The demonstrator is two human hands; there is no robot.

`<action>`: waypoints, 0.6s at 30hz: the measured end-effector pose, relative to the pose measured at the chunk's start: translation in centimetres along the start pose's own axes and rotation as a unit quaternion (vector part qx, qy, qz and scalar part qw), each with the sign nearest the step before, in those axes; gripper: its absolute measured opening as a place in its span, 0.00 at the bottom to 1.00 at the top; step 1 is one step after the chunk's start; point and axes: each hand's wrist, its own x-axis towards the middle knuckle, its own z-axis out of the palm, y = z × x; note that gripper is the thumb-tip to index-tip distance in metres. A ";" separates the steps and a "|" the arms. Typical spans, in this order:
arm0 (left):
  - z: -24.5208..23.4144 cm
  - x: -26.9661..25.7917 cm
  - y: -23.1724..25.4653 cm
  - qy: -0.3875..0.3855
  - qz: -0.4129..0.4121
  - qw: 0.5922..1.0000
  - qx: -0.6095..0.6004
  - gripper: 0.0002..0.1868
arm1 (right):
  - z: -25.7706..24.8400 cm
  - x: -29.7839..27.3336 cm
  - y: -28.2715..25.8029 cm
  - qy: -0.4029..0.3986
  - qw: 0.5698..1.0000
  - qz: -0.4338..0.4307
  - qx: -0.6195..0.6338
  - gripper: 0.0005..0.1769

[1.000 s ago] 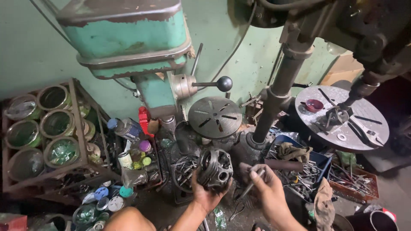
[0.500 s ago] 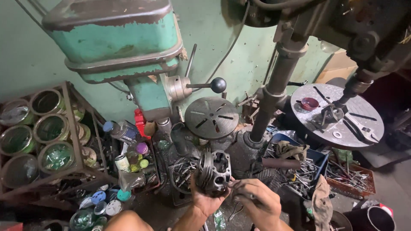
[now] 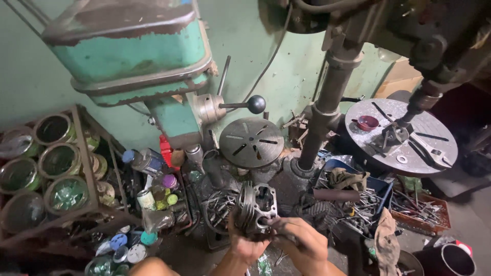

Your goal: The person works on a metal engine part, using a wrench to tighten bolts and a sanding block to smooth the surface. They repeatedly reposition the part under a drill press and handle various tools and metal pieces on the cluttered workbench.

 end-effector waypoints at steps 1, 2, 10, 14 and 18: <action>-0.2 -0.1 0.1 -0.011 -0.008 1.000 -0.008 0.22 | 0.0 0.1 -0.2 0.038 0.998 -0.042 0.014 0.23; -0.4 -0.1 0.2 -0.022 -0.015 0.999 -0.018 0.21 | 0.1 0.1 -0.4 0.079 0.993 -0.083 0.027 0.23; 1.6 -1.0 0.6 -0.015 -0.251 0.865 -0.434 0.19 | -0.5 0.0 1.2 -0.009 1.000 -0.010 0.017 0.22; 2.9 -5.2 0.7 0.017 -0.446 0.543 -0.712 0.22 | -0.6 -0.6 1.2 -0.016 1.000 -0.005 -0.003 0.21; 1.1 -13.7 4.1 0.032 -0.485 0.502 -0.715 0.22 | -0.9 -0.9 1.3 0.022 0.999 0.029 0.015 0.18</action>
